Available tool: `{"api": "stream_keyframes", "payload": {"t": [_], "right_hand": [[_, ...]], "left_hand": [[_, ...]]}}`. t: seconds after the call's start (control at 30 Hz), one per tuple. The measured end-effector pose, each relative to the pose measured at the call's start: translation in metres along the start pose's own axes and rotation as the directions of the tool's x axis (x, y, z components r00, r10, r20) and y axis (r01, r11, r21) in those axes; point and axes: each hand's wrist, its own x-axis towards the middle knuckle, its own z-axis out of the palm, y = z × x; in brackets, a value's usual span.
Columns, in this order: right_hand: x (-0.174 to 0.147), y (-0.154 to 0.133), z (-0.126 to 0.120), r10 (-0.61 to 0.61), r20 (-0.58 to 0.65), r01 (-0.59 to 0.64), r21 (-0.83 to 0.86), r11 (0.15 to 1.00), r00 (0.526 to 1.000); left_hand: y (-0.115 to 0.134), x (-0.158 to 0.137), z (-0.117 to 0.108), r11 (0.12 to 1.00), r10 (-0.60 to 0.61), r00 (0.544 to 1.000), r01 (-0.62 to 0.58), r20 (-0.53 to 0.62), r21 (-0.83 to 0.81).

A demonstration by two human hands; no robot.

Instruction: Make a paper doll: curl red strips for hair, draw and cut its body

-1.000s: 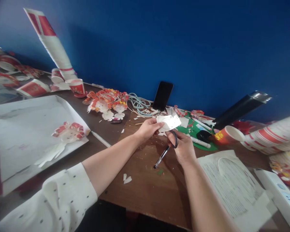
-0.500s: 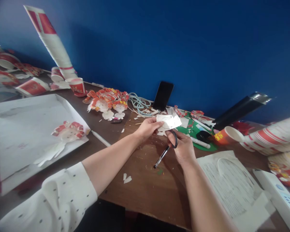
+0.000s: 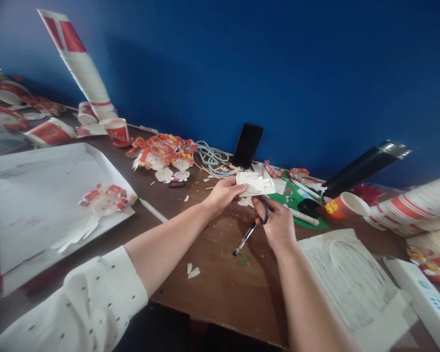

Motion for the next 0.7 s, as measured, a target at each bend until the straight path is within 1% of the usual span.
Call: {"api": "stream_keyframes", "payload": {"t": [0.03, 0.1, 0.17, 0.2, 0.27, 0.37, 0.5, 0.57, 0.63, 0.7], "right_hand": [[0.002, 0.003, 0.000, 0.016, -0.026, -0.014, 0.043, 0.999, 1.000], [0.008, 0.010, 0.001, 0.078, -0.105, -0.058, 0.183, 0.981, 0.991], [0.014, 0.016, 0.000, 0.163, -0.199, -0.087, 0.343, 0.935, 0.966], [0.017, 0.017, 0.000, 0.191, -0.238, -0.081, 0.408, 0.910, 0.952], [0.020, 0.017, -0.002, 0.202, -0.281, -0.042, 0.486, 0.873, 0.938], [0.020, 0.015, -0.003, 0.175, -0.279, -0.008, 0.512, 0.859, 0.944], [0.019, 0.017, -0.004, 0.138, -0.271, 0.006, 0.468, 0.884, 0.953], [0.019, 0.020, -0.004, 0.122, -0.232, -0.005, 0.449, 0.893, 0.965], [0.019, 0.023, -0.002, 0.126, -0.189, -0.030, 0.440, 0.898, 0.974], [0.018, 0.023, 0.000, 0.133, -0.172, -0.044, 0.441, 0.897, 0.976]], "left_hand": [[0.000, 0.001, -0.001, 1.000, 0.007, 1.000, -0.007, -0.007, -0.003], [-0.001, 0.002, -0.002, 1.000, 0.016, 1.000, -0.017, -0.017, -0.021], [-0.001, 0.003, -0.002, 0.998, 0.013, 1.000, -0.014, -0.011, -0.055], [-0.001, 0.004, -0.003, 0.998, 0.009, 1.000, -0.009, -0.003, -0.069], [-0.002, 0.005, -0.003, 0.998, -0.006, 1.000, 0.008, 0.022, -0.068], [-0.004, 0.005, -0.004, 1.000, -0.023, 0.998, 0.023, 0.059, 0.009], [-0.006, 0.004, -0.006, 0.994, -0.021, 0.997, 0.012, 0.073, 0.110], [-0.007, 0.004, -0.007, 0.994, -0.020, 0.998, 0.014, 0.058, 0.107], [-0.007, 0.004, -0.007, 0.998, -0.013, 0.999, 0.011, 0.032, 0.062], [-0.007, 0.002, -0.005, 1.000, -0.002, 1.000, 0.002, 0.016, 0.000]]}}
